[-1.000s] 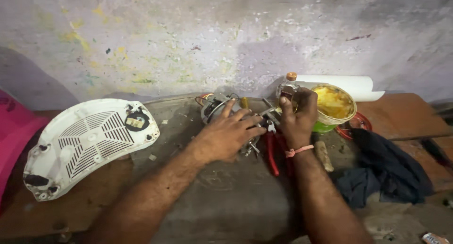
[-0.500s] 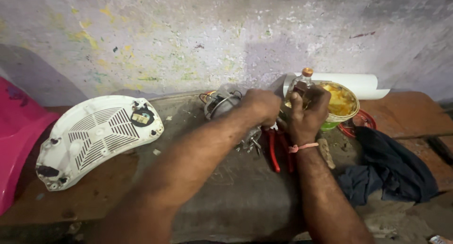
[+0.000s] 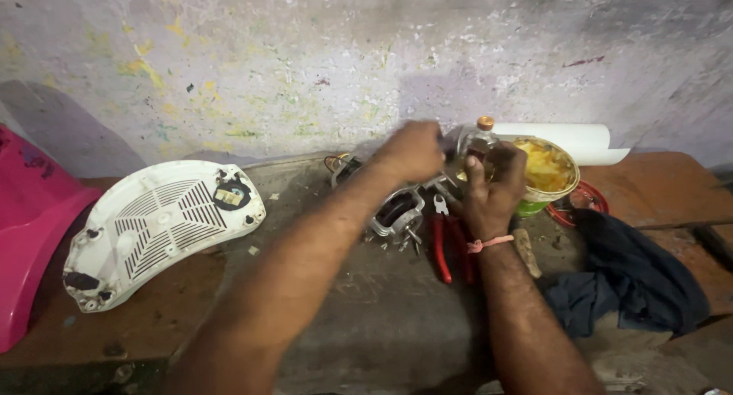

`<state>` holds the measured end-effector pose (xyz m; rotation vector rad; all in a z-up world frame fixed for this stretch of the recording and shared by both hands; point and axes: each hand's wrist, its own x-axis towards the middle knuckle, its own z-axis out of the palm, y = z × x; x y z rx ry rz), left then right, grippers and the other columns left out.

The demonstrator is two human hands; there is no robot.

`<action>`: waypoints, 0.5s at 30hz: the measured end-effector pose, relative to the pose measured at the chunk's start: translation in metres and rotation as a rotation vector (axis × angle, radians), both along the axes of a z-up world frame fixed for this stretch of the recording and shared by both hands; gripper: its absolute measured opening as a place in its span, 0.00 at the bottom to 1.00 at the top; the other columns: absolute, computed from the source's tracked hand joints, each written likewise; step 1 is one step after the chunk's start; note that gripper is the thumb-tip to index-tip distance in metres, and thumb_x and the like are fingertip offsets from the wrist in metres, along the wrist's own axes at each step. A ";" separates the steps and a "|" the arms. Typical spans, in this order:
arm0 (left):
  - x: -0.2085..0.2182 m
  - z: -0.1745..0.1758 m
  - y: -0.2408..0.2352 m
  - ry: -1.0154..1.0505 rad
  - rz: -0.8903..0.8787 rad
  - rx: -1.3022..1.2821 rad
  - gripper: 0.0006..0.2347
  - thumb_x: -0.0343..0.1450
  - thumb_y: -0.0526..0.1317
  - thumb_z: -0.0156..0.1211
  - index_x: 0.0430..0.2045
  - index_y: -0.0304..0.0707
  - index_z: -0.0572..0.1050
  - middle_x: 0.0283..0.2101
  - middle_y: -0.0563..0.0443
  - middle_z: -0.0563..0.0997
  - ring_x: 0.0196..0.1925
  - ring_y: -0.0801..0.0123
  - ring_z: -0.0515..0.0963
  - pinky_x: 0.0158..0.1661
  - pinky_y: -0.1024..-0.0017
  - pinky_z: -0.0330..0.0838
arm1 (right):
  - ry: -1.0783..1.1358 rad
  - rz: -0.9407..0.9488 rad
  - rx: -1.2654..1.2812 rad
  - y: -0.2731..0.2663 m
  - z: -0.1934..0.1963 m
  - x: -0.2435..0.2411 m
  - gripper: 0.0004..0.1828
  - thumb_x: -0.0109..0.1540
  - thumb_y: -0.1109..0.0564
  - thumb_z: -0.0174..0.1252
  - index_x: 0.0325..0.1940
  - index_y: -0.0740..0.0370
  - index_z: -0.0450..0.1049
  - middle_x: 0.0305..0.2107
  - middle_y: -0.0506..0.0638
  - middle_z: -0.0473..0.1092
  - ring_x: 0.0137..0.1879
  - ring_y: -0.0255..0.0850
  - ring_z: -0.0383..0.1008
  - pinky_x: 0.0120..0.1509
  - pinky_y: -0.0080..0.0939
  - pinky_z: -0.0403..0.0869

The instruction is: The person disassembles an electromechanical motor by removing screws with a screwdriver and prying components apart. They use pliers to handle wires, tap the motor with a hammer, and apply a substance from a container to the central shaft.

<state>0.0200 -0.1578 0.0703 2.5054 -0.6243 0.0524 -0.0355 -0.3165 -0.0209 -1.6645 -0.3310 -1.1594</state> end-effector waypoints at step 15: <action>-0.001 0.018 0.060 -0.070 -0.312 -0.434 0.17 0.69 0.32 0.64 0.54 0.43 0.77 0.54 0.44 0.82 0.54 0.60 0.82 0.57 0.65 0.76 | 0.316 0.377 -0.024 0.016 0.009 -0.007 0.21 0.65 0.66 0.59 0.62 0.66 0.67 0.47 0.53 0.76 0.53 0.38 0.77 0.54 0.36 0.77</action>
